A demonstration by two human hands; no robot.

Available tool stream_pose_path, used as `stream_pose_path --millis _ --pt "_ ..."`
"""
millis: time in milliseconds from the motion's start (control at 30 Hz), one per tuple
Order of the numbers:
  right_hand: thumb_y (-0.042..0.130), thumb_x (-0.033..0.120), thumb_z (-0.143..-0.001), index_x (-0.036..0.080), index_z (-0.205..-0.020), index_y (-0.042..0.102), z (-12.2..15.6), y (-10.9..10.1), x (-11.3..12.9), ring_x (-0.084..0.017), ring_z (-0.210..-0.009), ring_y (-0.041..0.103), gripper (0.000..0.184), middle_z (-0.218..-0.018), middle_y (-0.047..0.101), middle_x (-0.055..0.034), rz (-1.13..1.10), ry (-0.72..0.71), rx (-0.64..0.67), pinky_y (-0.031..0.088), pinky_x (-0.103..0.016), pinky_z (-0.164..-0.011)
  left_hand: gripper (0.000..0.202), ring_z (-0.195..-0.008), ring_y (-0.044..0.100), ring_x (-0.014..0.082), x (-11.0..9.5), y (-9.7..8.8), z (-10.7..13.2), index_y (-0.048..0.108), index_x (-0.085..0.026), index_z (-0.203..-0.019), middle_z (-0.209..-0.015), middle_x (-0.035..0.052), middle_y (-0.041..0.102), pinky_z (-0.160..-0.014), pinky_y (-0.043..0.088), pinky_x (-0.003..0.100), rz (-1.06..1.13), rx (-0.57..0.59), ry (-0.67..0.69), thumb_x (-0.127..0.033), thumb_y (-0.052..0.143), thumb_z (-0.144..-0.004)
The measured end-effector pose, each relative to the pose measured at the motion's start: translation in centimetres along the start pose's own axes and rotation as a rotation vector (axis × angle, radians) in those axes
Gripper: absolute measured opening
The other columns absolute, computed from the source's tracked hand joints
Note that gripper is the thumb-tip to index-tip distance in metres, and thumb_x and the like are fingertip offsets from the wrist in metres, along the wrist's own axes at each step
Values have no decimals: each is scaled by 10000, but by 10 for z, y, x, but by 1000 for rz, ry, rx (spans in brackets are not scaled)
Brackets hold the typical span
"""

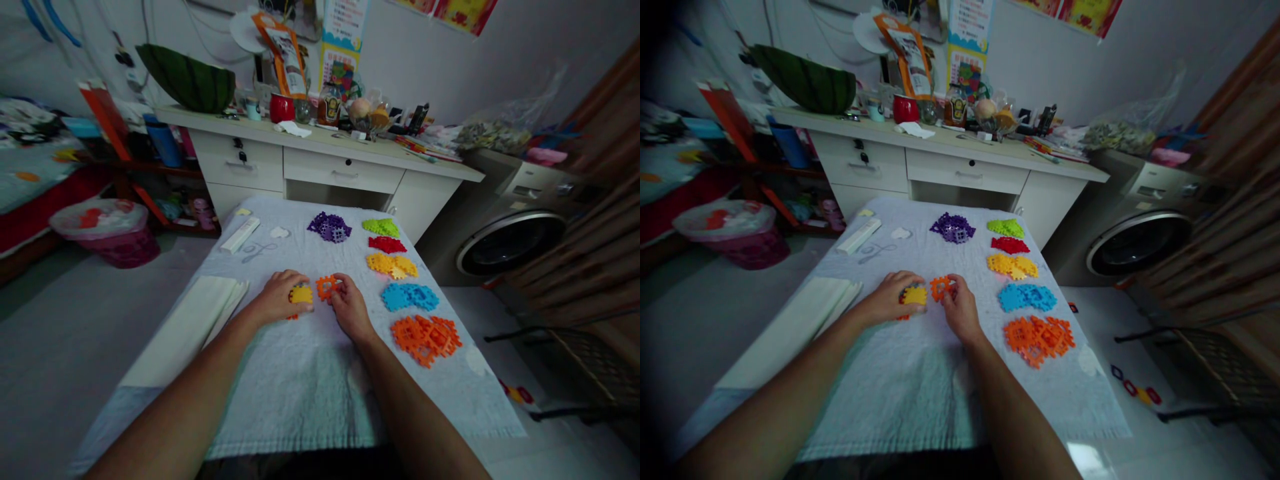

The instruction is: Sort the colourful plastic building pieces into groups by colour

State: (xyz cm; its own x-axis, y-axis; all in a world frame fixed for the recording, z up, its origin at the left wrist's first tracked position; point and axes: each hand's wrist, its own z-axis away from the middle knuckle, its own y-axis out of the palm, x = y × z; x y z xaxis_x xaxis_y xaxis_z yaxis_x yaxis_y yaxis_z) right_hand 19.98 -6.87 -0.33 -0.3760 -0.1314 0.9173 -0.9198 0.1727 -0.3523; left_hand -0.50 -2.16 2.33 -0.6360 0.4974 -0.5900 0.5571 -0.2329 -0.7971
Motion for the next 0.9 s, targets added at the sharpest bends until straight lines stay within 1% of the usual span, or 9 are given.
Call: stream_pose_path --millis 100,200,367,467,567,633,700,800,900 --pt "487 241 -843 191 -1220 489 -1 0 0 -130 -655 563 380 -768 582 20 -11 19 3 439 -232 -584 792 -1224 459 308 -1 -6 6 546 -284 -1292 -1344 64 503 -1037 371 430 -34 119 -6 -484 790 -565" --pt "491 248 -835 180 -1222 481 0 -2 2 -131 -637 546 392 -752 568 24 -9 27 6 420 -233 -566 870 -1226 448 318 -1 -11 10 508 -312 -1339 -1355 62 483 -1020 377 430 -58 171 -20 -414 799 -525" --pt "489 256 -845 182 -1214 500 1 -3 4 -130 -631 537 377 -768 586 18 6 24 12 411 -236 -570 638 -1105 520 283 2 -16 8 602 -284 -1210 -1157 57 578 -948 420 385 -51 162 -20 -291 708 -581" --pt "497 249 -844 179 -1186 544 1 -5 9 -128 -633 534 352 -776 600 10 69 10 -8 416 -239 -591 516 -1068 541 268 0 -14 5 630 -253 -1136 -1085 54 599 -939 427 373 -42 141 0 -280 671 -622" --pt "486 223 -845 178 -1166 592 1 -16 20 -129 -634 529 341 -748 601 9 179 -13 -22 415 -240 -614 449 -1032 558 263 -4 -7 3 636 -230 -1105 -1060 62 605 -926 434 375 -64 84 13 -299 659 -662" --pt "479 210 -844 174 -1149 618 0 -31 28 -130 -641 523 337 -725 592 9 263 -34 3 406 -242 -626 423 -1007 566 260 -8 -2 2 640 -216 -1088 -1052 68 604 -914 438 373 -79 41 28 -318 666 -678" --pt "489 212 -838 167 -1135 630 1 -54 36 -128 -637 511 331 -710 578 13 336 -48 59 391 -243 -623 413 -989 567 256 -12 4 1 642 -206 -1080 -1045 72 601 -906 440 372 -87 9 48 -343 676 -692" --pt "528 245 -819 168 -1123 614 6 -99 41 -121 -606 481 326 -682 545 31 378 -25 100 367 -234 -582 422 -974 567 253 -15 10 1 640 -205 -1085 -1030 73 600 -897 443 370 -85 -20 62 -375 692 -702" --pt "551 301 -809 177 -944 628 17 -146 39 -118 -599 467 198 -674 538 26 415 49 102 352 -228 -550 427 -975 567 250 -17 14 0 642 -221 -1085 -1034 65 603 -897 442 365 -74 -28 60 -381 708 -695"
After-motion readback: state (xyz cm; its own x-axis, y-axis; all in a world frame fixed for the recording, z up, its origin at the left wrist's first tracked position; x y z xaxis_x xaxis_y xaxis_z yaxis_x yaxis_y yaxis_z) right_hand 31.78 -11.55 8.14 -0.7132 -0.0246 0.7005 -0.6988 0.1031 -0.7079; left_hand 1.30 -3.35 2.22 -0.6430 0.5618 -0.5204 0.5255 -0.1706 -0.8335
